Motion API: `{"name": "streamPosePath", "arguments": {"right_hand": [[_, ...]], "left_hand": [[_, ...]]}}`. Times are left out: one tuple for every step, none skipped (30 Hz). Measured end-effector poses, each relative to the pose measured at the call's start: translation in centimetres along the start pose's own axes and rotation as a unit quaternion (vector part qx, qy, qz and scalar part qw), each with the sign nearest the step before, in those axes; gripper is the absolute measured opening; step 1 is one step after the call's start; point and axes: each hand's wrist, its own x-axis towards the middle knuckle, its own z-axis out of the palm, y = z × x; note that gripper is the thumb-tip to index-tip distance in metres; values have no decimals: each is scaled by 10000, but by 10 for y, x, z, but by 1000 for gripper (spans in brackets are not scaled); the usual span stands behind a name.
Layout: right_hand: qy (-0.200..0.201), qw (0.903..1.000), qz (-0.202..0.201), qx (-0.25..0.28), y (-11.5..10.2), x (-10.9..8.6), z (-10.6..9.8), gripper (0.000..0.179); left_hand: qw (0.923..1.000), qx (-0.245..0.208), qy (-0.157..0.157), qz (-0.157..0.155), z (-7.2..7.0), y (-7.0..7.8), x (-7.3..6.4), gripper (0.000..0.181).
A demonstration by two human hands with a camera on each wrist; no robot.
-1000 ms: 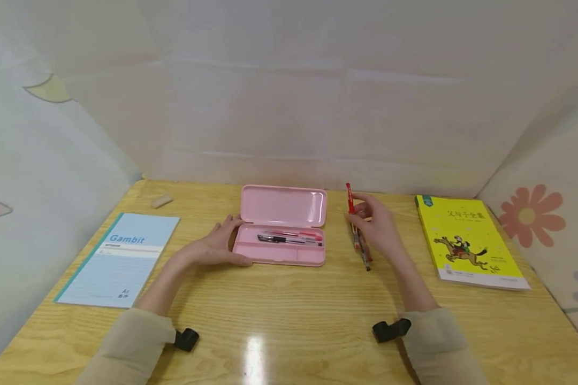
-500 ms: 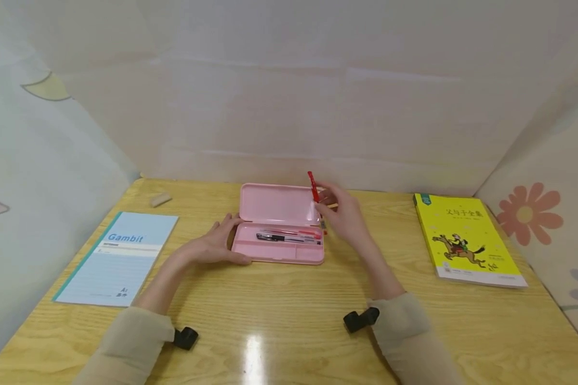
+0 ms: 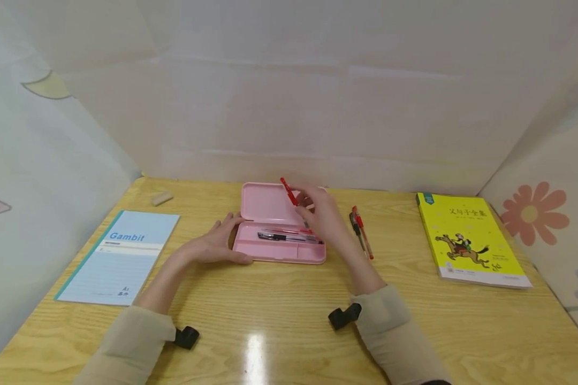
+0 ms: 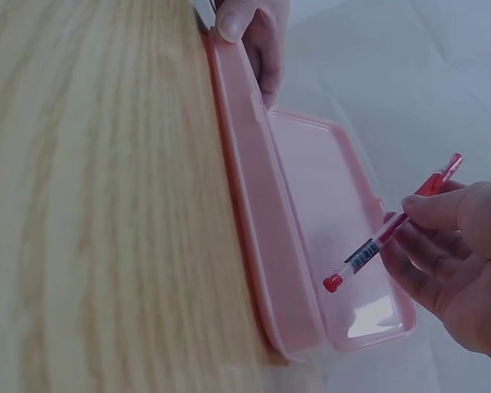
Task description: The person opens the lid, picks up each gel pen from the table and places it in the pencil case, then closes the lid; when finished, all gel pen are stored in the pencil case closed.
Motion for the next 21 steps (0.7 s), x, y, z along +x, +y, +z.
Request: {"name": "streamPosePath", "arguments": {"right_hand": [[-45, 10000, -48, -41, 1, -1, 1, 51], [-93, 9999, -71, -42, 2, -1, 1, 51], [-132, 9999, -97, -31, 3, -2, 1, 52], [-167, 9998, -135, -43, 4, -3, 2, 53], [-197, 9996, -169, -63, 4, -4, 2, 53], [-231, 9995, -196, -68, 5, -4, 2, 54], [-264, 9993, -240, -86, 6, -5, 3, 55], [-295, 9992, -258, -96, 6, -4, 3, 55], [-319, 9990, -270, -137, 6, -5, 4, 55], [-367, 9987, -296, -182, 7, -4, 5, 56], [-421, 9985, -295, -203, 6, -4, 5, 55], [-479, 9982, -292, -216, 6, -4, 6, 54], [-540, 9978, -294, -259, 6, -4, 7, 53], [-601, 9974, -278, -292, 5, -4, 8, 51], [-662, 9969, -271, -341, 5, -4, 9, 50], [-723, 9962, -296, -386, 5, -4, 10, 49], [-763, 9957, -308, -427, 4, -4, 10, 48], [-802, 9952, -330, -447, 4, -4, 11, 47], [-835, 9946, -369, -489, 4, -4, 12, 47], [-866, 9941, -409, -515, 5, -5, 13, 46], [-888, 9934, -455, -567, 5, -5, 14, 46]], "left_hand": [[10000, 4, 5, 3, 0, 0, 0, 110], [10000, 4, 5, 8, 0, 0, 0, 109], [10000, 3, 4, 12, 0, 1, 0, 109], [10000, 0, 1, 22, 0, 1, 0, 109], [10000, 0, -1, 32, 0, 1, 0, 109], [10000, -3, -3, 40, 0, 1, 0, 108], [10000, 1, 0, 47, 0, 2, 0, 109], [10000, 5, 1, 48, 0, 2, 0, 109], [10000, 7, 1, 46, -1, 2, 0, 109], [10000, 13, 1, 49, -1, 2, 0, 109], [10000, 14, 0, 49, -1, 2, 0, 109], [10000, 16, 0, 43, -1, 2, 0, 109], [10000, 21, 2, 43, -1, 2, 0, 109], [10000, 20, -2, 37, -1, 2, 0, 109], [10000, 17, -5, 31, -1, 2, 0, 109], [10000, 8, -9, 24, -1, 2, 0, 109], [10000, 0, -10, 14, -1, 2, 0, 109], [10000, -3, -9, 9, -1, 1, 0, 109], [10000, -7, -9, 1, -1, 1, 0, 109], [10000, -8, -9, -6, -1, 1, 0, 109], [10000, -9, -4, -4, -1, 1, 0, 109]]}}
